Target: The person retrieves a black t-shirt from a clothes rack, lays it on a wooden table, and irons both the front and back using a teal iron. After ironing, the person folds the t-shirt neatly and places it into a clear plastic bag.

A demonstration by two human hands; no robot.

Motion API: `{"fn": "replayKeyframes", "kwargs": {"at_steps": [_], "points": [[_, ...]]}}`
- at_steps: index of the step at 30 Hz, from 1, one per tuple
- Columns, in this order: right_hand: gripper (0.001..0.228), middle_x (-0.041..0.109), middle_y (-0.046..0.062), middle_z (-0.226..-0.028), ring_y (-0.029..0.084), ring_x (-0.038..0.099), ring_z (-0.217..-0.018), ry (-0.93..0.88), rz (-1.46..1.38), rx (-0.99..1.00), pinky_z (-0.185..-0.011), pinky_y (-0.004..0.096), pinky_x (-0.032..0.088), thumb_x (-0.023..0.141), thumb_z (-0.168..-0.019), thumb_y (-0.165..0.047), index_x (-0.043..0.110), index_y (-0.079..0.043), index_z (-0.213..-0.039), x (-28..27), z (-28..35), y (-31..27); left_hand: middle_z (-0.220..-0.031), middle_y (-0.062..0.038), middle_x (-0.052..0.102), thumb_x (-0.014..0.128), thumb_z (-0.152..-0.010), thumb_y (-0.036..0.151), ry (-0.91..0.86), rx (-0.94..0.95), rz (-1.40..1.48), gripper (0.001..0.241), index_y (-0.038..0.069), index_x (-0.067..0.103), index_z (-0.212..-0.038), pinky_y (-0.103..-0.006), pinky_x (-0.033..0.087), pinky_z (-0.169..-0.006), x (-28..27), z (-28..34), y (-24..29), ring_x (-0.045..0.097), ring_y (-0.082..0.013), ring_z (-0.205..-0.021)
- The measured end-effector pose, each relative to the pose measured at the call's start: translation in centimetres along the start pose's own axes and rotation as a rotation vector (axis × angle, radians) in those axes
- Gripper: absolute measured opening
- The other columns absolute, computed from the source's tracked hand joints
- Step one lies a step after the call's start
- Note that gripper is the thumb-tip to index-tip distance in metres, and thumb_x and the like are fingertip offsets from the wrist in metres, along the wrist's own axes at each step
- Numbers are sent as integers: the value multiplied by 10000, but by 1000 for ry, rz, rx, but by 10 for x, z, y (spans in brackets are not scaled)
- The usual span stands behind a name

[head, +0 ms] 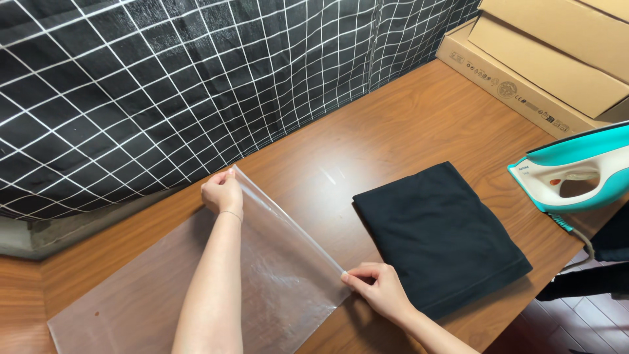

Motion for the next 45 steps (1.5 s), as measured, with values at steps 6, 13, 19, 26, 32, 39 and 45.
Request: {"fn": "replayKeyframes", "kwargs": {"at_steps": [6, 13, 19, 26, 32, 39, 45], "points": [[202, 836, -56, -656, 37, 636, -585, -27, 49, -41, -616, 237, 474, 870, -843, -303, 938, -147, -732, 0, 2, 12, -1007, -34, 841, 783, -947, 310, -32, -73, 52, 178, 173, 873, -1016, -353, 611, -889, -21, -9, 3, 776, -226, -954], [181, 835, -83, -662, 24, 641, -580, -19, 61, -68, -612, 222, 491, 878, -838, -305, 919, -170, -724, 4, 0, 17, -1513, -183, 206, 690, -914, 521, -211, 80, -90, 903, 69, 304, -1594, -651, 522, -933, -28, 70, 22, 606, -461, -1104], [158, 825, -108, -649, 6, 624, -563, 11, 74, -79, -600, 206, 505, 902, -822, -315, 904, -189, -727, 6, 3, 19, -965, 13, 661, 801, -793, 608, -619, -12, -304, 686, 195, 525, -1266, -415, 532, -875, -25, 201, -17, 723, -266, -919], [211, 835, -59, -677, 33, 690, -612, -56, 79, -3, -647, 217, 522, 870, -829, -367, 919, -162, -826, -3, 15, 3, -930, 81, 810, 653, -925, 278, -560, 247, -205, 404, 205, 519, -1299, -456, 552, -863, -31, 256, -60, 797, -246, -906], [284, 756, -117, -643, 74, 708, -670, -52, 364, 154, -672, 289, 473, 742, -841, -579, 788, -299, -858, 0, 4, -11, -857, 55, 738, 664, -913, 243, -682, 264, -75, 313, 207, 525, -1191, -415, 550, -768, -44, 298, -57, 739, -215, -764], [301, 709, -109, -629, 148, 706, -498, -9, 414, 220, -625, 332, 478, 722, -865, -504, 566, -248, -844, -4, 3, -12, -1004, -70, 518, 501, -943, 68, -422, 683, -137, 404, 200, 799, -1183, -505, 559, -686, -77, 311, -14, 683, -336, -778], [145, 780, -3, -635, 123, 700, -409, -77, 124, 12, -580, 230, 563, 785, -916, -250, 666, -167, -922, -12, 4, -8, -1006, -97, 474, 576, -932, 126, -648, 775, -394, 409, 235, 754, -1284, -541, 539, -673, -50, 333, -61, 659, -380, -733]]}}
Point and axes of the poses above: each hand's wrist, its own z-axis away from the middle knuckle, its own x-axis out of the palm, y = z × x, the point moved 6 cm from there along -z, towards the middle knuckle
